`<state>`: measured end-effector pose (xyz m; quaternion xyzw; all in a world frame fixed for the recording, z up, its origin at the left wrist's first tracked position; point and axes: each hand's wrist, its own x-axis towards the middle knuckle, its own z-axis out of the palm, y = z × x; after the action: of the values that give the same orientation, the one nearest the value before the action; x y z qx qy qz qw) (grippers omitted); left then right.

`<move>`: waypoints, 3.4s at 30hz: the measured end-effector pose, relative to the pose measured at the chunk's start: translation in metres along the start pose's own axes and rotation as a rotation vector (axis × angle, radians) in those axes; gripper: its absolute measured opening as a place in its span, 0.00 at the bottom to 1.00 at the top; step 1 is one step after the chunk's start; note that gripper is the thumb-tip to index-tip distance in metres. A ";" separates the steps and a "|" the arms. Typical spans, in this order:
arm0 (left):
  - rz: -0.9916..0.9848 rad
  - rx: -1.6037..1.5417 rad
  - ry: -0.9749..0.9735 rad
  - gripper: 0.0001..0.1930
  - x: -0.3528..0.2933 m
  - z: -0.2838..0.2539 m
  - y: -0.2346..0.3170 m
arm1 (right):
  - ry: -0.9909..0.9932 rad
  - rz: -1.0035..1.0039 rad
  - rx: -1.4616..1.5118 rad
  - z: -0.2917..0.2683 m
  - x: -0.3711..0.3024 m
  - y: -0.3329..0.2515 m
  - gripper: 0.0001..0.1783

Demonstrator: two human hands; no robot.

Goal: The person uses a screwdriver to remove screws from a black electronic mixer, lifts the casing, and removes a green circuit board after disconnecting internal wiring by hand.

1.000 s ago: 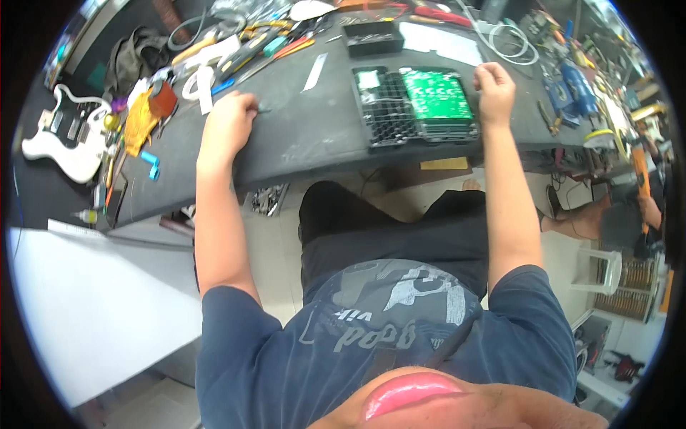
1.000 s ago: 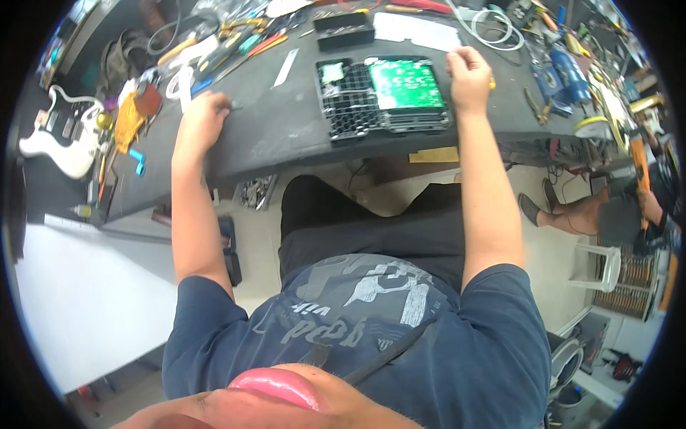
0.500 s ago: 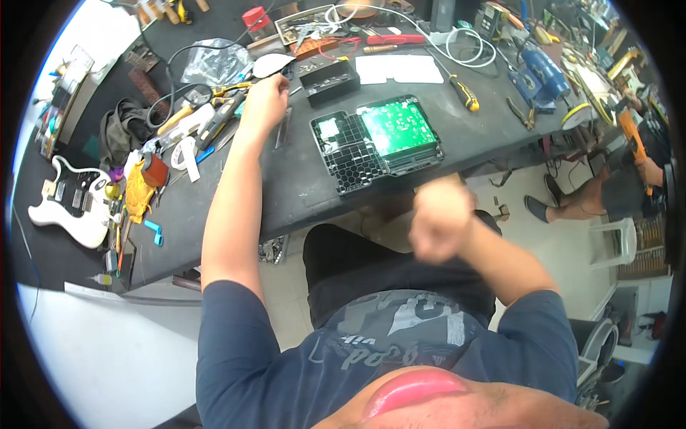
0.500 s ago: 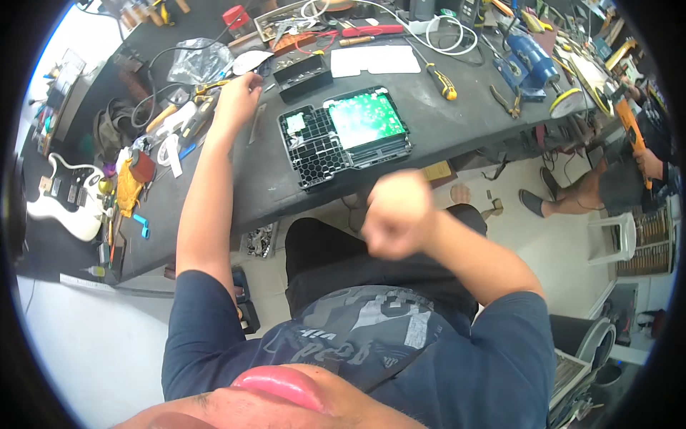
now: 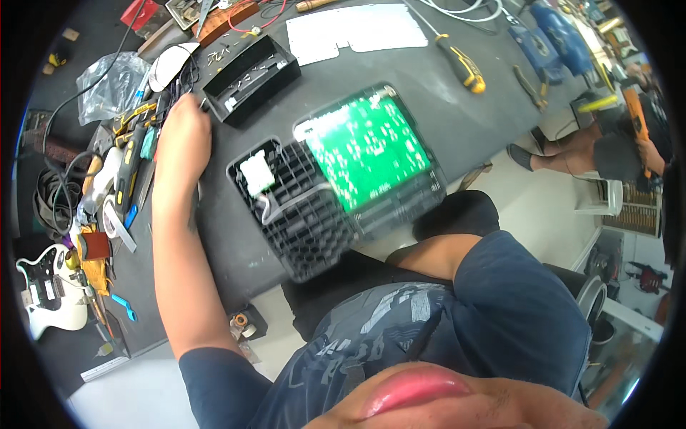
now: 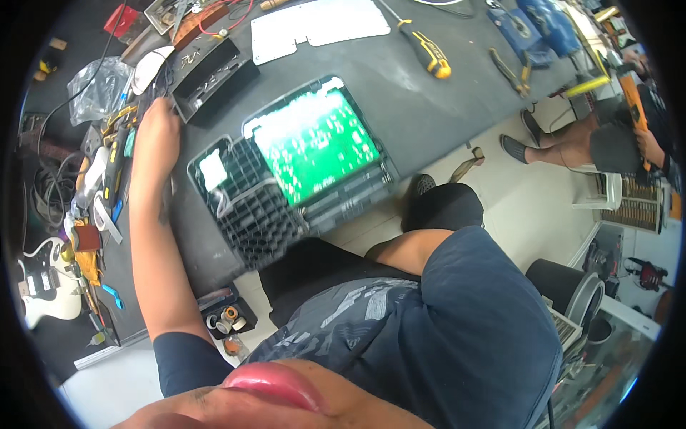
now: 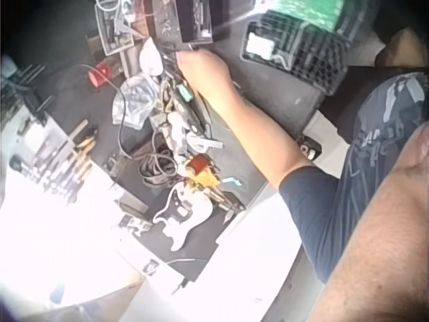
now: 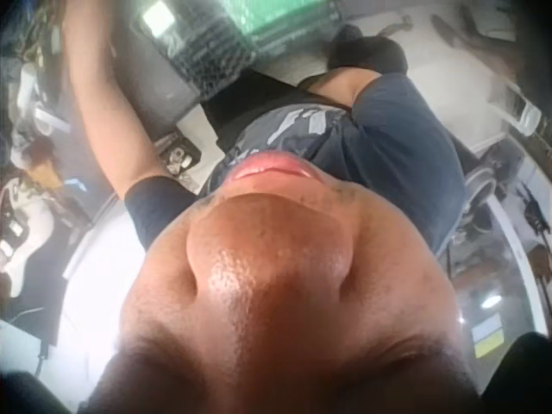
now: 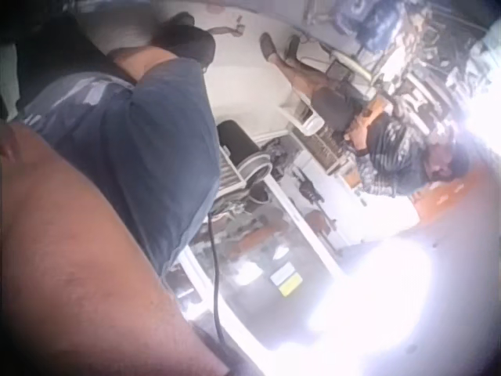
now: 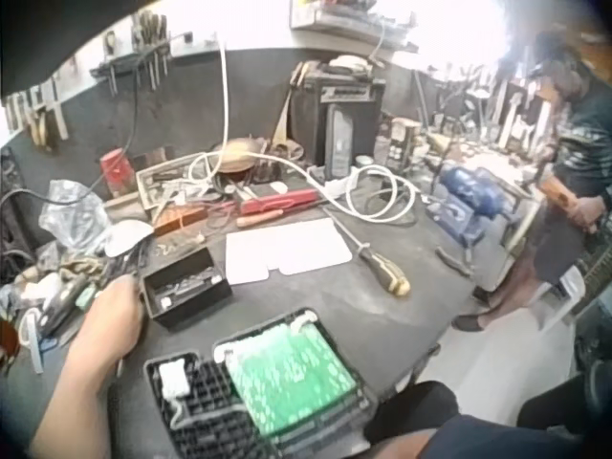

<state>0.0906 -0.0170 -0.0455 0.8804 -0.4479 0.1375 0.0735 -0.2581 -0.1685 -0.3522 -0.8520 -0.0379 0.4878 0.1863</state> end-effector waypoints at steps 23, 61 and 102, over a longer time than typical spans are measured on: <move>0.225 -1.248 -0.242 0.08 -0.043 -0.061 0.149 | 0.311 0.070 -0.202 -0.106 -0.111 0.028 0.22; 0.340 -1.446 -0.278 0.10 -0.045 -0.054 0.140 | 0.982 -0.166 -0.555 -0.310 -0.396 -0.143 0.11; 0.239 -1.581 -0.198 0.14 -0.040 -0.053 0.142 | 1.117 -0.285 -0.767 -0.303 -0.409 -0.170 0.10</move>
<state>-0.0559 -0.0558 -0.0062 0.5218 -0.5084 -0.2918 0.6198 -0.1954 -0.1963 0.1798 -0.9679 -0.2178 -0.1012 -0.0741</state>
